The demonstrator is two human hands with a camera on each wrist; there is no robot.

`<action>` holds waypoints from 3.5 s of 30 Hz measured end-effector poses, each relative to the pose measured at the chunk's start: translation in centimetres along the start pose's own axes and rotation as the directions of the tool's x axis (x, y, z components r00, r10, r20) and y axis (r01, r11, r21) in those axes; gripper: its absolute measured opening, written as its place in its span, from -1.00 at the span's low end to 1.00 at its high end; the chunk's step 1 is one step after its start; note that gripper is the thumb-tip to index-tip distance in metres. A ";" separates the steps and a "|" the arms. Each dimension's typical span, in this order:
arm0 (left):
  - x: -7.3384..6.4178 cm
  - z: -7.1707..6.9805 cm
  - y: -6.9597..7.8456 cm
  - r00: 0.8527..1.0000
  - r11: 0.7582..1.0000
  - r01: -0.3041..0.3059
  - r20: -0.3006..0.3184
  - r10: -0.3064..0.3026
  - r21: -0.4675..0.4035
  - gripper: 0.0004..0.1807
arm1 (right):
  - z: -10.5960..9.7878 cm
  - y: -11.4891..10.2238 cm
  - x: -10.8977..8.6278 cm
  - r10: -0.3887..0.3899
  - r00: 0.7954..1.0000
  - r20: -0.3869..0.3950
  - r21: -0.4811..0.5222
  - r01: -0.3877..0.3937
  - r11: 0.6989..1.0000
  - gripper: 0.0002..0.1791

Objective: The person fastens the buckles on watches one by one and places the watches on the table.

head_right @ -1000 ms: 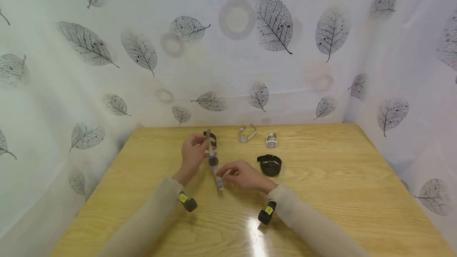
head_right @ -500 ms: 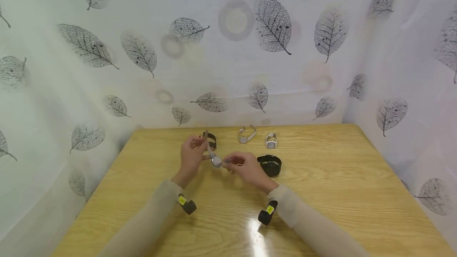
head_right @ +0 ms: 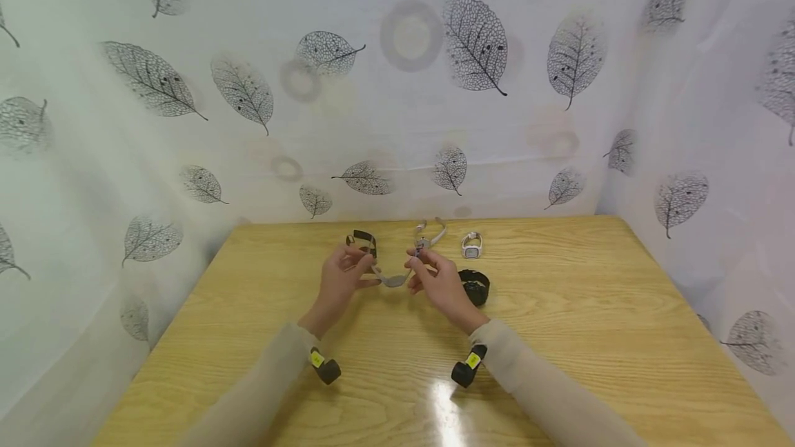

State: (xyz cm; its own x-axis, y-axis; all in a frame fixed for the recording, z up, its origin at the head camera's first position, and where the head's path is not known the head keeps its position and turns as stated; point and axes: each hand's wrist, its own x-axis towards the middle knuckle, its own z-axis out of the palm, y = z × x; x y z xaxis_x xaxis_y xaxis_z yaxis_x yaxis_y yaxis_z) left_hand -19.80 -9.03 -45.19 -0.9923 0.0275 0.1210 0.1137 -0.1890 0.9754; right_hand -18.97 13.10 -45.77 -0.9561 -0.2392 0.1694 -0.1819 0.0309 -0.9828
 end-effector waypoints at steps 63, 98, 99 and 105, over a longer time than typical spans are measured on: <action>0.1 0.7 -0.3 0.958 0.932 -0.141 0.284 0.044 0.333 -0.75 | 0.4 0.5 -0.1 -0.094 0.994 0.050 -0.260 0.104 0.960 -0.62; -0.2 1.0 -0.6 0.951 0.905 -0.223 0.286 0.120 0.361 -0.78 | 0.5 0.9 -0.2 -0.137 0.989 0.051 -0.330 0.146 0.933 -0.68; -0.2 1.0 -0.6 0.953 0.909 -0.217 0.279 0.119 0.356 -0.78 | 0.5 0.9 -0.2 -0.138 0.989 0.052 -0.338 0.147 0.930 -0.69; -0.4 1.2 -0.7 0.960 0.928 -0.194 0.255 0.113 0.317 -0.76 | 0.7 0.9 -0.1 -0.113 0.993 0.028 -0.331 0.116 0.937 -0.66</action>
State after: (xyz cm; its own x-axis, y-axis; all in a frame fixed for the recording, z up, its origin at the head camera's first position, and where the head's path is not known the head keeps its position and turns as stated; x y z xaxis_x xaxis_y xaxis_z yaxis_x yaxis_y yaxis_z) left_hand -19.44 -7.71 -45.73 -0.9273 0.2553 0.2736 0.3135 0.1304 0.9406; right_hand -18.83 12.48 -46.68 -0.9225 -0.2687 0.2770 -0.3571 0.3222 -0.8768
